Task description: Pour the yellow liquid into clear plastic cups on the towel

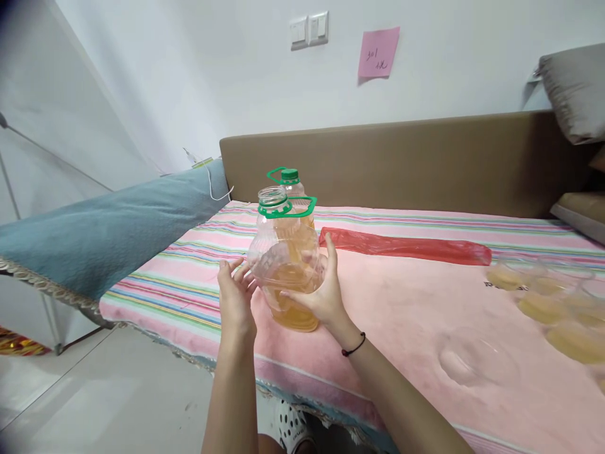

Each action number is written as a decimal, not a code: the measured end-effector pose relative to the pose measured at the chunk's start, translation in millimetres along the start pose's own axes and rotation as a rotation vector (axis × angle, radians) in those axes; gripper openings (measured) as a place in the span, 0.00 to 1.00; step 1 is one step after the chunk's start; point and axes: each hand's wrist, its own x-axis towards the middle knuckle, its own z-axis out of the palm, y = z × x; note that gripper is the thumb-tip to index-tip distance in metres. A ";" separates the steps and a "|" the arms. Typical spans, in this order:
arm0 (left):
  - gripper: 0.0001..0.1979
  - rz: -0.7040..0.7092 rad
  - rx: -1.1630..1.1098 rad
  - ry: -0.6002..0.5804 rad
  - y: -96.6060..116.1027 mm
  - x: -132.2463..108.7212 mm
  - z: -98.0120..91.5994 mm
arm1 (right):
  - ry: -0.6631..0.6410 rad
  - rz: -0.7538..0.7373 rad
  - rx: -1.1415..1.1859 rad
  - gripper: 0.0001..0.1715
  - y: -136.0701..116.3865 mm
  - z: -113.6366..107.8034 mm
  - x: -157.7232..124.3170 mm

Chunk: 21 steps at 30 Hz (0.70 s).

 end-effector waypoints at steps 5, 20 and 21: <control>0.25 0.016 0.055 -0.321 -1.9 -5.9 4.3 | 0.033 0.025 -0.038 0.74 -37.7 -26.5 -16.4; 0.47 -0.239 0.108 -1.444 -20.3 -91.3 54.0 | 0.250 0.231 -0.298 0.71 -173.9 -160.2 -105.1; 0.47 -0.272 0.110 -1.483 -24.1 -102.2 59.0 | 0.261 0.248 -0.328 0.70 -179.6 -170.0 -114.3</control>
